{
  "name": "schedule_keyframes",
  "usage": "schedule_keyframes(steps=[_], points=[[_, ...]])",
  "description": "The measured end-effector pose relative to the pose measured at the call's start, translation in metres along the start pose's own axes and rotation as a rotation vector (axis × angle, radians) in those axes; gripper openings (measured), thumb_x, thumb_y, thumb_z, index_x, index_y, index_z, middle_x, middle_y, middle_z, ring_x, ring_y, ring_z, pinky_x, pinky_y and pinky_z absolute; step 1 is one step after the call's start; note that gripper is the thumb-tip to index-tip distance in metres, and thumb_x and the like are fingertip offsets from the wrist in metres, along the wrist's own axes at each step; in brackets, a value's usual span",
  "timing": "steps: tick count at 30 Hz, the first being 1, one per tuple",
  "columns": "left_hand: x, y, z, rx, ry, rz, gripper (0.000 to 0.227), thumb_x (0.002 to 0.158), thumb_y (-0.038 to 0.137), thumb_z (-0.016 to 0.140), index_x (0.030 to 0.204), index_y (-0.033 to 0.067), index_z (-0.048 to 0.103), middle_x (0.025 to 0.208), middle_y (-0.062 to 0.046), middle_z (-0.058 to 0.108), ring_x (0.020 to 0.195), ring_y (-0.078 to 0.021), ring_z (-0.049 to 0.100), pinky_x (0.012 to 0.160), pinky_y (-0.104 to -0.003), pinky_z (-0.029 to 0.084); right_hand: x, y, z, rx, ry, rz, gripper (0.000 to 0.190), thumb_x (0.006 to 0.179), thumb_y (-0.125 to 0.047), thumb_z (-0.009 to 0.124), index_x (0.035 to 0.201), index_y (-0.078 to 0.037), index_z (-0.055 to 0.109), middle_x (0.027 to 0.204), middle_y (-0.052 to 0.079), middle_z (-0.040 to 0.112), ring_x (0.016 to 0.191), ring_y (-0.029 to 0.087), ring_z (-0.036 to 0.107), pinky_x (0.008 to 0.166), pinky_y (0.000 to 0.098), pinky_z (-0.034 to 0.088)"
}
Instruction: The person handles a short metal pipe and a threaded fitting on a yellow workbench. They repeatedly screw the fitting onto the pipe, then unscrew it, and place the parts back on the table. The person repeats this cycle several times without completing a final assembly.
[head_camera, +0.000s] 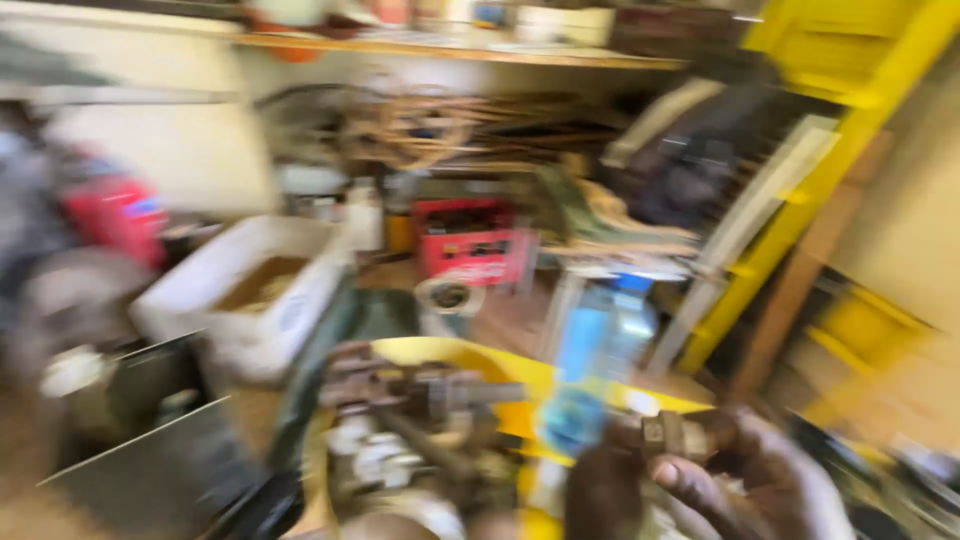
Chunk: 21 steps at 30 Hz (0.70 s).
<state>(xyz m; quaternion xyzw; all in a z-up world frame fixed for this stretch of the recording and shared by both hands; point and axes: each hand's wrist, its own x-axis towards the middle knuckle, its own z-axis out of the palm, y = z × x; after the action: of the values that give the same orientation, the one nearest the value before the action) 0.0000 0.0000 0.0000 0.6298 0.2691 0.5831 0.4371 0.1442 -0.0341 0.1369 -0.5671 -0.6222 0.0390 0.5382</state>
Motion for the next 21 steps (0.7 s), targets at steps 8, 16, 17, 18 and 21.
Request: schedule_keyframes(steps=[8,16,17,18,21], points=[[0.023,0.062,0.064,0.311,-0.467,0.144,0.041,0.1,0.05,0.054,0.134,0.0283,0.064,0.173,-0.012,0.034,0.085,-0.034,0.088,0.062,-0.051,0.067,-0.105,0.066,-0.045,0.692,0.397,0.971,0.048,0.106,-0.033,0.064,0.089,0.013,0.066,0.065,0.028,0.061,0.052,0.04,0.061,0.05,0.0491,0.051],[-0.013,0.066,0.12,0.506,-0.193,0.385,0.045,0.105,0.058,0.036,0.109,0.0294,0.071,0.106,0.008,0.086,0.067,-0.0184,0.079,0.056,-0.035,0.057,-0.107,0.05,-0.083,0.759,0.421,1.124,0.044,0.109,-0.039,0.061,0.095,0.003,0.065,0.054,0.019,0.052,0.034,0.024,0.043,0.03,0.0345,0.032],[-0.014,0.072,0.129,0.556,-0.116,0.428,0.049,0.107,0.058,0.03,0.106,0.0295,0.07,0.113,0.008,0.085,0.067,-0.0157,0.079,0.053,-0.034,0.056,-0.111,0.057,-0.082,0.883,0.415,1.066,0.038,0.11,-0.036,0.065,0.094,-0.002,0.064,0.051,0.009,0.043,0.033,0.014,0.032,0.028,0.0292,0.02],[-0.013,0.074,0.134,0.554,-0.132,0.437,0.049,0.107,0.058,0.03,0.106,0.0295,0.07,0.113,0.008,0.085,0.067,-0.0157,0.079,0.053,-0.034,0.056,-0.111,0.058,-0.086,0.891,0.431,1.064,0.038,0.11,-0.036,0.065,0.094,-0.002,0.064,0.051,0.009,0.043,0.033,0.014,0.032,0.028,0.0292,0.02],[-0.019,0.085,0.145,0.606,-0.188,0.414,0.05,0.104,0.059,0.028,0.108,0.0313,0.07,0.152,-0.006,0.066,0.063,-0.021,0.08,0.046,-0.035,0.054,-0.112,0.049,-0.1,0.854,0.41,1.155,0.051,0.107,-0.051,0.066,0.083,-0.007,0.063,0.054,0.004,0.038,0.042,0.014,0.034,0.039,0.0303,0.021]])
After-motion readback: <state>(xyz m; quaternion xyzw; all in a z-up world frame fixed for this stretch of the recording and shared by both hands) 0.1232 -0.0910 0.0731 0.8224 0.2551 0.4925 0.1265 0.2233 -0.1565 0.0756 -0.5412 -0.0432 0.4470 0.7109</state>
